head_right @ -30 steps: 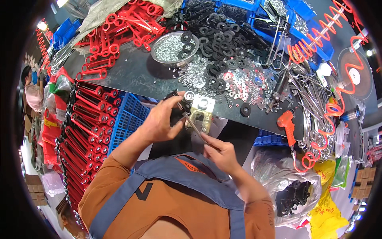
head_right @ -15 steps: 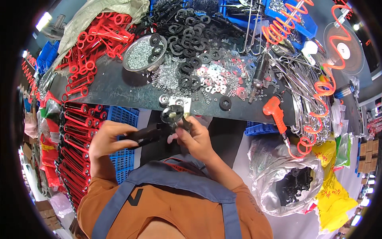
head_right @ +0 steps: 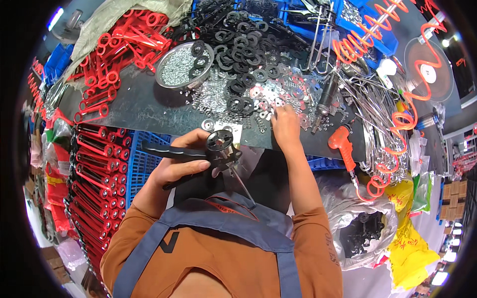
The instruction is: The person assembles caulking gun trigger mechanisms by fitting springs, washers, and metal rods onto handles and securing the components using a workbench fixture.
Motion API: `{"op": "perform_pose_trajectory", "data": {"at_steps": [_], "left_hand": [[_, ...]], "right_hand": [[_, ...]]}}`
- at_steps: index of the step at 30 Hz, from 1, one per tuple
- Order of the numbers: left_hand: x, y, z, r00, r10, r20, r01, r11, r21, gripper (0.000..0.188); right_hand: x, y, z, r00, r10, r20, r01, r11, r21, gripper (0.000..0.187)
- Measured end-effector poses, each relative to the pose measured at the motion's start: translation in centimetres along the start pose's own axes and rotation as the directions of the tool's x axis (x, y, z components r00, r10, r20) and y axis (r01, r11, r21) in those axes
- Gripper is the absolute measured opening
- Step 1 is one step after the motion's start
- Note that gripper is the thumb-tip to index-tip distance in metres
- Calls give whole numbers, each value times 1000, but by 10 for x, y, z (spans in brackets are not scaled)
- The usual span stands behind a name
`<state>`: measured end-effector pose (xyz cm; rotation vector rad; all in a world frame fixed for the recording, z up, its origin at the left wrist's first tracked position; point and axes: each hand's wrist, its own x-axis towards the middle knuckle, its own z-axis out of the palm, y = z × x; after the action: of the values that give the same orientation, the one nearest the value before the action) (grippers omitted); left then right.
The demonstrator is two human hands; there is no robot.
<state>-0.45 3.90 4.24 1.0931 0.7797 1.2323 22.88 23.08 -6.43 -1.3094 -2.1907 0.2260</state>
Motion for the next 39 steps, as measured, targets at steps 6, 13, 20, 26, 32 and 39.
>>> {"op": "perform_pose_trajectory", "data": {"at_steps": [6,13,20,26,32,39], "left_hand": [[-5,-6,2,999,-35,-30,39,988,146,30],[-5,-7,5,991,130,-40,-113,949,295,26],[-3,-14,23,972,110,-206,-111,994,8,26],[-11,-7,16,993,4,-121,10,993,119,30],[-6,-12,15,988,141,-67,-114,944,311,25],[-16,-7,11,947,286,147,-319,785,531,18]], "right_hand": [[7,-2,-1,998,-62,-8,60,992,-107,13],[-39,-105,-78,837,-411,-360,538,735,413,17],[-45,-127,-79,640,-675,-368,761,623,181,31],[-43,-114,-95,684,-668,-293,729,621,287,26],[-46,-110,-73,937,-190,292,-213,349,912,24],[-81,-127,-65,811,-300,503,-567,-184,803,26]]}}
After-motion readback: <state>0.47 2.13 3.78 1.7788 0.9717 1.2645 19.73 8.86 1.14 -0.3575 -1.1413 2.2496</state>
